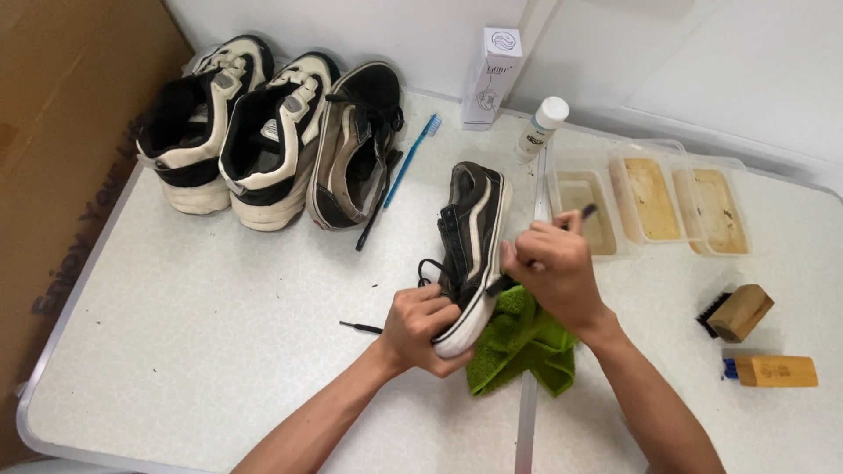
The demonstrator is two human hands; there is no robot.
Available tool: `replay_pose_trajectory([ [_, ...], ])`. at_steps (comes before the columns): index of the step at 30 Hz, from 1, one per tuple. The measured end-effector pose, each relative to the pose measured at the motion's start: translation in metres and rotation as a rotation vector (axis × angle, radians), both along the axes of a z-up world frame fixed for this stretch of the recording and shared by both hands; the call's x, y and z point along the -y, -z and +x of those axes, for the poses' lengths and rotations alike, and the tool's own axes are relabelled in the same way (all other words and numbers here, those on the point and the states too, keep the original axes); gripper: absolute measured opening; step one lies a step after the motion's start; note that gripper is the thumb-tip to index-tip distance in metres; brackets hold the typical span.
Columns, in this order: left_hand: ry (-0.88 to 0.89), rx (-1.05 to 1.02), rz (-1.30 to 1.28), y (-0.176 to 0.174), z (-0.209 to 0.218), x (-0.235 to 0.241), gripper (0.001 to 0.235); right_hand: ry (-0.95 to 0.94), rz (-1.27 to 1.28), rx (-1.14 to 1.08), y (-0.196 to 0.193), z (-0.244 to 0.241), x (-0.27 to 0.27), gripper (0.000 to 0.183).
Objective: The person scrubs a black sneaker with a small brush and wipes it with a green cloth. They repeatedly dip the brush into a container of liquid and clean different parts of the shoe, including the toe, sides, and sole, while holding the shoe steady on a white table.
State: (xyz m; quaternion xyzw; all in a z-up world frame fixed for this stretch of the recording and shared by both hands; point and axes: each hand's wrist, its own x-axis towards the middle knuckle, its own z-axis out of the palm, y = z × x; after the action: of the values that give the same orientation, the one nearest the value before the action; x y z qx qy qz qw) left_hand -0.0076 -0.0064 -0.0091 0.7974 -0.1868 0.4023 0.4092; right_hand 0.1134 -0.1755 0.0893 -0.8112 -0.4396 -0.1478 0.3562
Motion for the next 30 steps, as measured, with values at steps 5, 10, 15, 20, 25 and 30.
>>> replay_pose_trajectory([
  [5,-0.019,0.017,0.028,-0.009,-0.003,0.001,0.049,0.046,0.045,-0.067,0.013,0.015,0.004,0.047],
  [10,-0.033,-0.043,-0.003,-0.014,-0.004,0.001,0.046,0.064,0.049,-0.099,0.009,0.011,0.001,0.048],
  [15,-0.046,-0.083,-0.032,-0.016,-0.005,0.004,0.046,0.105,-0.025,-0.116,-0.003,0.011,0.001,0.047],
  [20,0.019,-0.071,0.046,-0.011,-0.006,-0.003,0.043,0.333,-0.291,-0.064,-0.012,0.034,0.032,0.030],
  [25,0.070,-0.070,0.101,-0.019,-0.009,-0.007,0.039,0.534,-0.477,-0.141,-0.033,0.054,0.058,0.033],
  [30,0.060,-0.074,0.107,-0.021,-0.009,-0.006,0.040,0.651,-0.769,-0.297,-0.038,0.056,0.060,0.022],
])
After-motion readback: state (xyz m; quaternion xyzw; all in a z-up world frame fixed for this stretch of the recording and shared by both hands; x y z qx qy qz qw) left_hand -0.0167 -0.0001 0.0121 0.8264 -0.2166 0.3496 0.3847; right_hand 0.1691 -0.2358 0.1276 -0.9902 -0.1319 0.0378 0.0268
